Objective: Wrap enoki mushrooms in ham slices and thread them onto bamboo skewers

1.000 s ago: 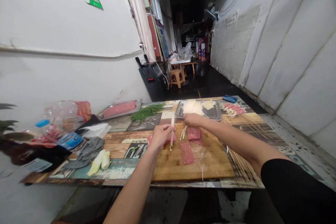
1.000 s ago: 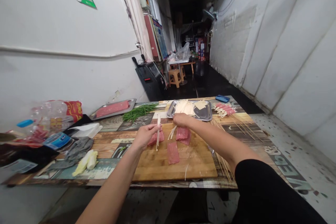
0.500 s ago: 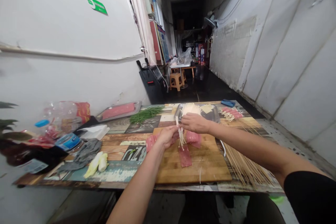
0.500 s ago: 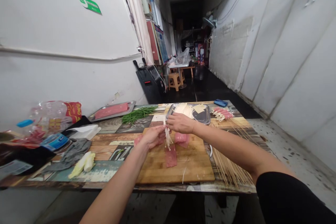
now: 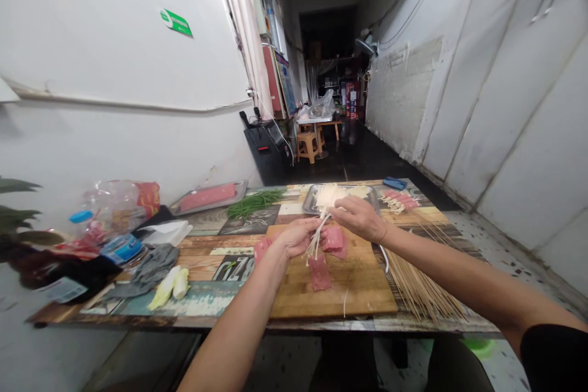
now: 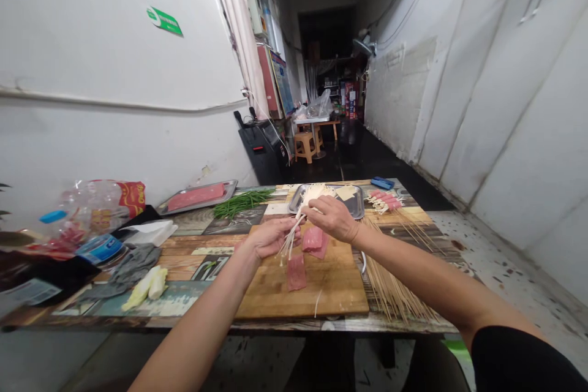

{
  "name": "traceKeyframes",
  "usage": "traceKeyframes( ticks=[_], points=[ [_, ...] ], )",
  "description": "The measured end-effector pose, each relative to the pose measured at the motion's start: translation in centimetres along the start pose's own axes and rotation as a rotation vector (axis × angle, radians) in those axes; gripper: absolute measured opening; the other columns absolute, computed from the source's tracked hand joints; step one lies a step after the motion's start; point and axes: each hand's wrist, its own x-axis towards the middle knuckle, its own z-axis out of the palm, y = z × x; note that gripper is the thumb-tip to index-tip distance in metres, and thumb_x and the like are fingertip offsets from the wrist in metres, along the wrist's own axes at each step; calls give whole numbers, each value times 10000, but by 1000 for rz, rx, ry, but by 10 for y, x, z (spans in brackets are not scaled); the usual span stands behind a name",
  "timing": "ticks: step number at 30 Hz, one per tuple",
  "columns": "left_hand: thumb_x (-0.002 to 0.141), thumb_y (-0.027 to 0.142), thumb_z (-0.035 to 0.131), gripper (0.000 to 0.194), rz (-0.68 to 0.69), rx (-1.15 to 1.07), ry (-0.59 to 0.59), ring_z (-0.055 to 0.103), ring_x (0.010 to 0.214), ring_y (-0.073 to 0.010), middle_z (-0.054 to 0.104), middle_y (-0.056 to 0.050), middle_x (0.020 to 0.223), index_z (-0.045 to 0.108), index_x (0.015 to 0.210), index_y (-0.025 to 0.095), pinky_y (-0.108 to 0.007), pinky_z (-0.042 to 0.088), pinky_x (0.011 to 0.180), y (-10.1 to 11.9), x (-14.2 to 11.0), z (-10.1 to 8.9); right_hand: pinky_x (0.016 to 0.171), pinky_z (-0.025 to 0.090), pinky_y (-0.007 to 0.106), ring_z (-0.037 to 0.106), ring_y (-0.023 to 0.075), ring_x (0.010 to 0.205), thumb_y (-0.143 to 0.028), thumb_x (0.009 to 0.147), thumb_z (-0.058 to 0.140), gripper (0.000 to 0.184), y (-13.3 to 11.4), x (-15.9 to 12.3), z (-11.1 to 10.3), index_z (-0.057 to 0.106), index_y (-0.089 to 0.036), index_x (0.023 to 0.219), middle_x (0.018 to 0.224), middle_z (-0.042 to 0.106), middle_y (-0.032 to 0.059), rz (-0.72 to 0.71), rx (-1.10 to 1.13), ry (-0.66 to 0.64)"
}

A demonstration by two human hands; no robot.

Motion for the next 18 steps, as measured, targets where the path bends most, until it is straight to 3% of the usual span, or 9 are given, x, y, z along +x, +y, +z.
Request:
traceKeyframes(
  ticks=[3, 6, 8, 12, 18],
  points=[
    [799, 156, 656, 96, -15, -1, -13, 568, 548, -95, 584, -29, 611, 645, 858, 81, -246, 517, 627, -1, 2, 2, 842, 423, 334, 508, 193, 1008, -221, 941, 451, 269, 4, -6, -5, 588, -207, 1172, 1102, 595, 101, 71, 9, -58],
    [751, 191, 712, 120, 4, 30, -39, 557, 536, -92, 577, -27, 600, 639, 759, 97, -218, 485, 577, -3, 5, 3, 940, 387, 383, 424, 224, 1179, -202, 947, 450, 316, 5, -3, -9, 546, -230, 1246, 1277, 527, 110, -23, 4, -171],
    [715, 226, 744, 158, 9, 68, -68, 551, 538, -91, 574, -28, 604, 641, 720, 105, -204, 456, 548, -5, 7, 3, 939, 371, 385, 416, 224, 1165, -206, 954, 444, 265, 4, 1, -12, 583, -204, 1180, 1196, 578, 100, -91, -1, -230],
    [656, 342, 781, 279, 12, 201, -124, 538, 557, -98, 568, -30, 617, 677, 760, 105, -219, 437, 561, -9, 9, 1, 884, 340, 351, 457, 192, 909, -243, 964, 432, 249, 5, 7, -13, 627, -167, 829, 774, 604, 35, -157, -11, -340],
    [691, 415, 713, 320, 175, 611, -125, 449, 506, -71, 547, 2, 554, 636, 626, 112, -203, 359, 531, -9, 6, 0, 825, 305, 338, 431, 184, 821, -209, 933, 494, 229, 6, 5, -18, 601, -156, 738, 737, 599, 26, -97, -40, -525]
  ],
)
